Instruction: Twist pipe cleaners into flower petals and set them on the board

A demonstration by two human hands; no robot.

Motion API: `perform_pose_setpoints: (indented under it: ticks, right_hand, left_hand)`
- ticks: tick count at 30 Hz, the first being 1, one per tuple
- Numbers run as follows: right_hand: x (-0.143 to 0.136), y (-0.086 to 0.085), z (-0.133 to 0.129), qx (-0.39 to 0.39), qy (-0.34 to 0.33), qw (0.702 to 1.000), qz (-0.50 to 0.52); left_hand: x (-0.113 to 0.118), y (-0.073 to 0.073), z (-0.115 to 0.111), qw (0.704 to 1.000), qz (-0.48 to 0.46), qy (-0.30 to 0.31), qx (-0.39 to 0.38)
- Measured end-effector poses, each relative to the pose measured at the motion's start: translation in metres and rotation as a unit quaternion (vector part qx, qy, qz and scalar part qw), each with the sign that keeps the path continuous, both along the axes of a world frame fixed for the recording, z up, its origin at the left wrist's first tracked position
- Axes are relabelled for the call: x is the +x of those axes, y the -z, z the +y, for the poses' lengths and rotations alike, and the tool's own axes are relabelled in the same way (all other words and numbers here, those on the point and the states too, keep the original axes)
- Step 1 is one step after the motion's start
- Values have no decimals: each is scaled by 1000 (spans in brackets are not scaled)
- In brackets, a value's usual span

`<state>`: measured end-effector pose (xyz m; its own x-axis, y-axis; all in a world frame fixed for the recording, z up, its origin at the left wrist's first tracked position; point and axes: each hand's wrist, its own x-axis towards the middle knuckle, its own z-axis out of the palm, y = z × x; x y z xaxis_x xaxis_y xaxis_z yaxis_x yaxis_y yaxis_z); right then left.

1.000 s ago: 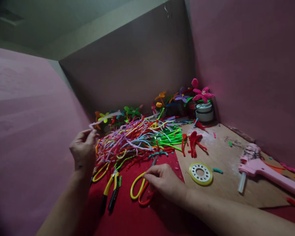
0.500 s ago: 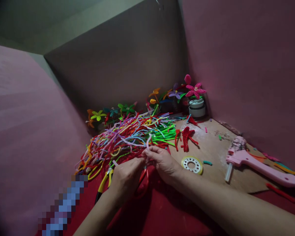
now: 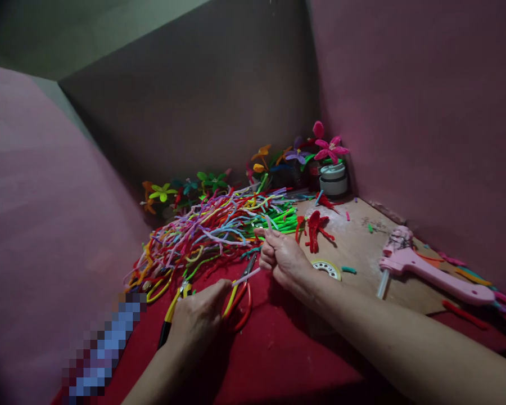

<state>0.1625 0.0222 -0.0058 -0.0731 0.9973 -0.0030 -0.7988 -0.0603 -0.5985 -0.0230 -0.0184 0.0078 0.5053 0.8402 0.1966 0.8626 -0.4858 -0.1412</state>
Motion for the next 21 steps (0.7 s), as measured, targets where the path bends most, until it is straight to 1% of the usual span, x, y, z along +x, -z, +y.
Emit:
perform_pose_setpoints:
  ticks: [2,5,8,11,14,18,21]
  right_hand:
    - [1,-3,-2,-2,15,1000,-6]
    - [6,-8,-1,-8,37,999,-5]
    - [12,-10,3,-14,63,998,2]
    - [13,-9,6,-29,70,997,26]
    - [7,-5,3,-30,60,997,49]
    - [-2,-2,-5,-34,26,999,30]
    - [-2,-2,-8,-21,5,1000,15]
  left_hand:
    - [-2,2,1,1000,0,7,-4]
    - [-6,5,2,1000,-5,8,11]
    - [-13,7,4,999,4,-20,29]
    - [-18,8,5,998,-4,-50,24]
    - [-15,9,3,997,-18,-69,20]
    - [-3,9,1,999,-11,-41,14]
    - [2,8,0,1000,6,-30,-6]
